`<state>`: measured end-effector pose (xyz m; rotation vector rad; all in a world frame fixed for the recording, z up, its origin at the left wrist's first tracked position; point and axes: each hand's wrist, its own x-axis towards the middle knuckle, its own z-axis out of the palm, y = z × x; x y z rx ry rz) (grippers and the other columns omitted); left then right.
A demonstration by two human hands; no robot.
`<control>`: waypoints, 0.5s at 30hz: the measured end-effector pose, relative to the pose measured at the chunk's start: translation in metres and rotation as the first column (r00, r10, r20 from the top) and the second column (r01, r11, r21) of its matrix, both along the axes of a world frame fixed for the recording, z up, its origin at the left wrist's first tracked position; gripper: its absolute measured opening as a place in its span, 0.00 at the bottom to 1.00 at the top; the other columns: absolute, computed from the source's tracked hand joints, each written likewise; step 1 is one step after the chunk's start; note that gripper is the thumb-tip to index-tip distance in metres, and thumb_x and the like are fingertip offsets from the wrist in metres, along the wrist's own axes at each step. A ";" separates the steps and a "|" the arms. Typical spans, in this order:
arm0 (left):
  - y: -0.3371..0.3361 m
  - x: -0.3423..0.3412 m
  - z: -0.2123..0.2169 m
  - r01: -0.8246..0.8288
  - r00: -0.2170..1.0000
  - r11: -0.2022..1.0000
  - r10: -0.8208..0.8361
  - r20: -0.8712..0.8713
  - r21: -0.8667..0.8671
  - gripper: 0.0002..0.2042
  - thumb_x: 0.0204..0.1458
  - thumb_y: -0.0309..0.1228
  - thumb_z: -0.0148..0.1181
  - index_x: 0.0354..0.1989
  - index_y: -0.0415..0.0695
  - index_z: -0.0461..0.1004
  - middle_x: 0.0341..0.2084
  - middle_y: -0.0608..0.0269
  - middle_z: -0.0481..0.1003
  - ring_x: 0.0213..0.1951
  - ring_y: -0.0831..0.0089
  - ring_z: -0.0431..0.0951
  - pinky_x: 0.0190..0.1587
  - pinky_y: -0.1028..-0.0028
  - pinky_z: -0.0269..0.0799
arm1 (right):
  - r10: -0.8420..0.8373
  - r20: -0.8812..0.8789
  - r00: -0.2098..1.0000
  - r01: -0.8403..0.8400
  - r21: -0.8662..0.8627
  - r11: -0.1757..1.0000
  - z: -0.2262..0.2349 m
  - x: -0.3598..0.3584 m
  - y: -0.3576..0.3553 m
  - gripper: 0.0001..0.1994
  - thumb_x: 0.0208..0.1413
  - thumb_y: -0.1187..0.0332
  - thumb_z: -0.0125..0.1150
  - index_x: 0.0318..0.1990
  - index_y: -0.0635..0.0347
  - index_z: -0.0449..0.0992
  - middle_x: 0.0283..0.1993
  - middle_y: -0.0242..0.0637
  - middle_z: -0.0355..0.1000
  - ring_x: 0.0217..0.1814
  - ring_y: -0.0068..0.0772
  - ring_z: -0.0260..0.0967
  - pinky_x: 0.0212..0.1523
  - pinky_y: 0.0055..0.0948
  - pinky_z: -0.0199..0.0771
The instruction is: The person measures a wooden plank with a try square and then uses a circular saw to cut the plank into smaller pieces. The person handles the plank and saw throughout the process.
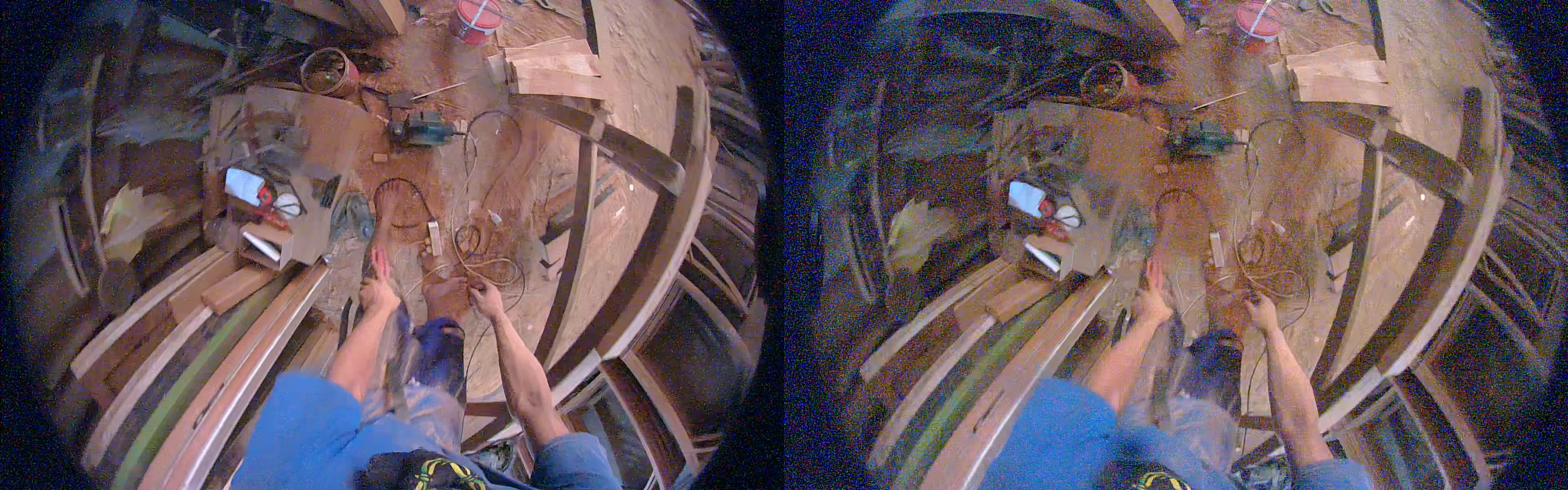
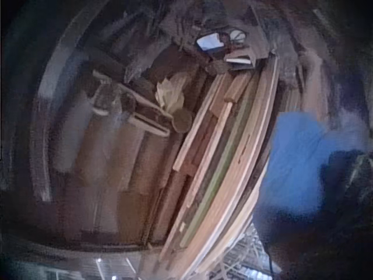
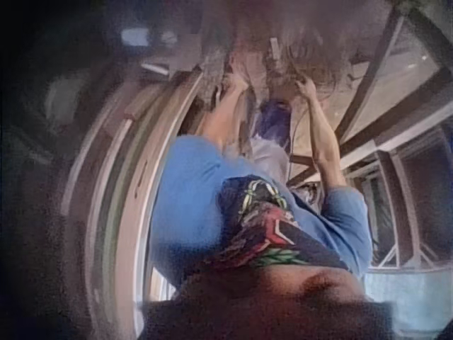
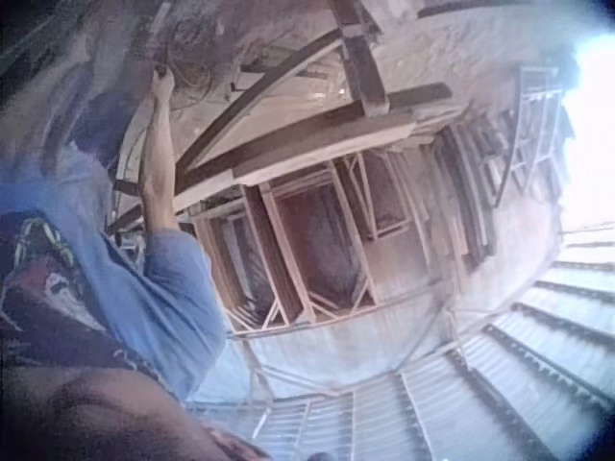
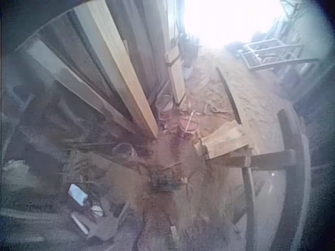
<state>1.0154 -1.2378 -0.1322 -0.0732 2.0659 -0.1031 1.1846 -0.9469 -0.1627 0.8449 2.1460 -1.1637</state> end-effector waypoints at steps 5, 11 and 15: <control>-0.014 -0.032 -0.040 -0.165 0.981 0.973 0.179 -0.074 0.164 0.57 0.39 0.43 0.73 0.76 0.55 0.40 0.74 0.66 0.52 0.57 0.46 0.73 0.54 0.52 0.75 | 0.082 0.171 0.982 -0.106 0.134 0.985 -0.142 -0.197 0.010 0.28 0.55 0.54 0.62 0.61 0.58 0.67 0.46 0.56 0.78 0.49 0.60 0.75 0.49 0.50 0.75; 0.002 -0.090 -0.023 -0.120 0.992 0.990 0.122 -0.026 0.078 0.55 0.38 0.44 0.75 0.75 0.56 0.45 0.72 0.67 0.56 0.60 0.44 0.70 0.58 0.49 0.71 | 0.255 -0.094 0.962 -0.168 0.531 0.830 -0.295 -0.371 0.027 0.27 0.62 0.62 0.52 0.69 0.45 0.60 0.58 0.43 0.71 0.63 0.55 0.65 0.56 0.57 0.70; 0.038 -0.145 0.005 -0.175 0.985 0.984 0.175 0.010 -0.015 0.48 0.37 0.50 0.76 0.69 0.51 0.58 0.58 0.45 0.70 0.56 0.42 0.73 0.55 0.47 0.70 | 0.469 -0.120 0.875 -0.244 0.727 0.642 -0.351 -0.421 0.049 0.17 0.60 0.59 0.52 0.56 0.40 0.76 0.51 0.37 0.76 0.62 0.46 0.69 0.58 0.60 0.68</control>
